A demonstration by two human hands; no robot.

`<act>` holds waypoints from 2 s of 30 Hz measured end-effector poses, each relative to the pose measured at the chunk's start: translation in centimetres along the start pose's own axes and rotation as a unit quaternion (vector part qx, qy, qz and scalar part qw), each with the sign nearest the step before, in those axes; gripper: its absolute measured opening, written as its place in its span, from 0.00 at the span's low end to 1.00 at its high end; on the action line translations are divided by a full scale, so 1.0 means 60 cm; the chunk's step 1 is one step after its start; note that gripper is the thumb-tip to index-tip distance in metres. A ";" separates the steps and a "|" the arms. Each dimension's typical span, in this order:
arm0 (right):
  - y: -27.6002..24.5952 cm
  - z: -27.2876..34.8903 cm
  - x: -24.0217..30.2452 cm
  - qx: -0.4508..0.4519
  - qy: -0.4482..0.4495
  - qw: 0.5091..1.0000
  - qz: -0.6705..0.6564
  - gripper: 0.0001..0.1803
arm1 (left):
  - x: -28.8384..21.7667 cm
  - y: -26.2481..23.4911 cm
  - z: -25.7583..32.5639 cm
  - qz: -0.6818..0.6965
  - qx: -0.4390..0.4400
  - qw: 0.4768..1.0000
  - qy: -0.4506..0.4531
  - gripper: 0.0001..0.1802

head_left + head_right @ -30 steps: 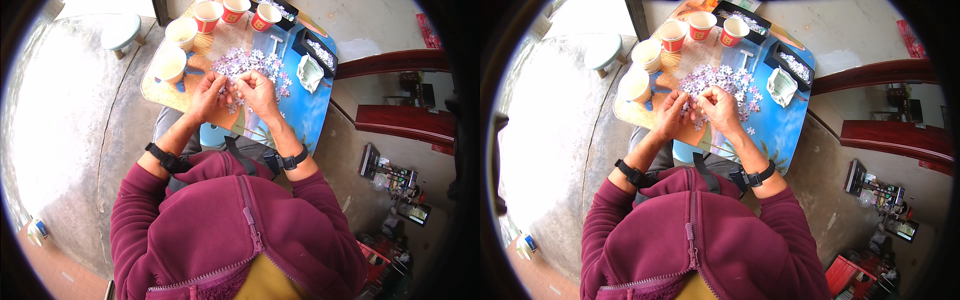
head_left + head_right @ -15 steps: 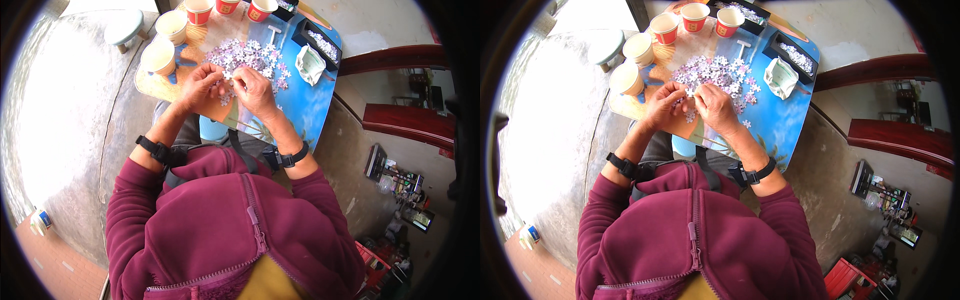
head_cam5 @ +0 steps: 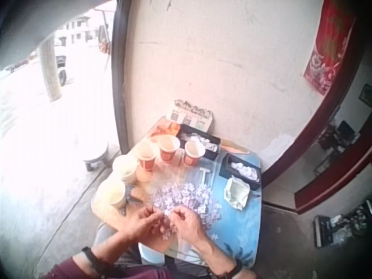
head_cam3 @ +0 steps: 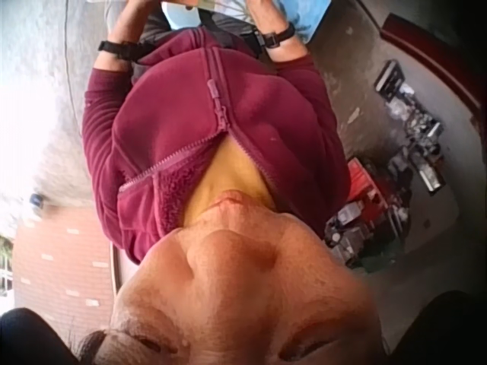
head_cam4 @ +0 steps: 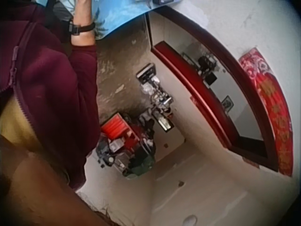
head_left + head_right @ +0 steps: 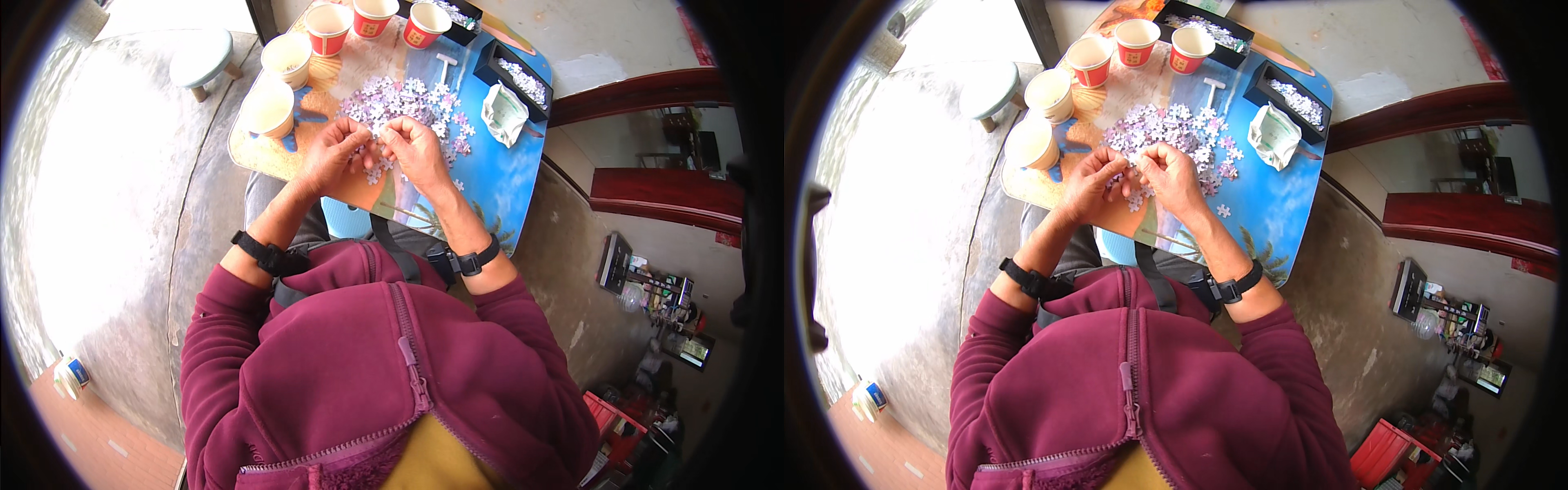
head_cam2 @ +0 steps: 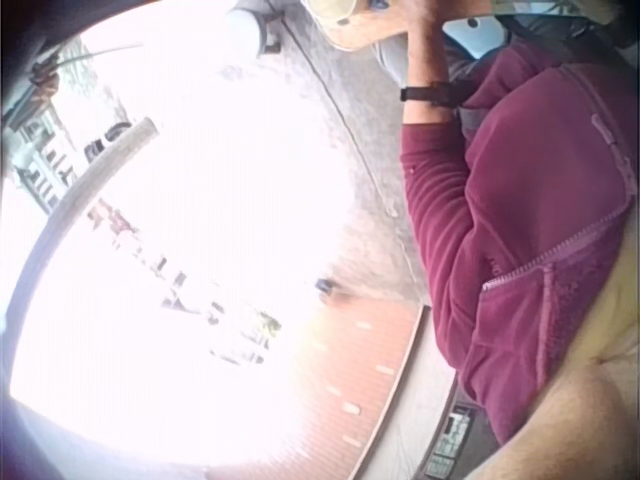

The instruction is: The person sorts and connects small puzzle pieces on a table. They handle pieces by hand, occasionally placing them into paper cups, and continue assembling the puzzle without using tools.

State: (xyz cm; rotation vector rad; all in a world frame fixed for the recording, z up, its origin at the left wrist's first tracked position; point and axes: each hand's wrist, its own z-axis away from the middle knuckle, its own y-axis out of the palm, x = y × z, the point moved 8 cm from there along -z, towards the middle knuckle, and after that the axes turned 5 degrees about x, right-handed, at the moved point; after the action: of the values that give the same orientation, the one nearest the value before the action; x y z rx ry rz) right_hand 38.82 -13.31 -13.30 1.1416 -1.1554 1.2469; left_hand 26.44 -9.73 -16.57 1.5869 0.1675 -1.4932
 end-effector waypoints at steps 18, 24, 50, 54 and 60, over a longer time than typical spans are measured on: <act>-0.111 -0.215 0.155 -0.163 -0.018 0.978 0.132 0.12 | -0.001 -0.007 -0.005 0.189 0.084 0.978 -0.010 0.12; -0.082 -0.238 0.143 -0.127 -0.072 0.965 0.220 0.09 | 0.000 -0.016 0.005 0.219 0.068 0.973 0.010 0.10; -0.028 0.005 0.100 -0.053 -0.012 0.977 0.205 0.11 | 0.042 0.070 -0.028 0.284 0.058 0.934 -0.208 0.30; 0.001 0.010 0.095 -0.012 -0.039 0.973 0.226 0.12 | 0.040 0.059 -0.035 0.367 0.050 0.914 -0.166 0.28; -0.021 0.027 0.061 -0.034 -0.010 0.999 -0.001 0.10 | 0.048 0.046 -0.027 0.342 0.058 0.920 -0.180 0.20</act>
State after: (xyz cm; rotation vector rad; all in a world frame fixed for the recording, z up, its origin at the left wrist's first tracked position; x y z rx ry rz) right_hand 40.03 -14.64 -9.54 1.1071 -1.2031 1.1872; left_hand 30.14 -11.56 -17.88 1.2348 -0.6379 -1.2047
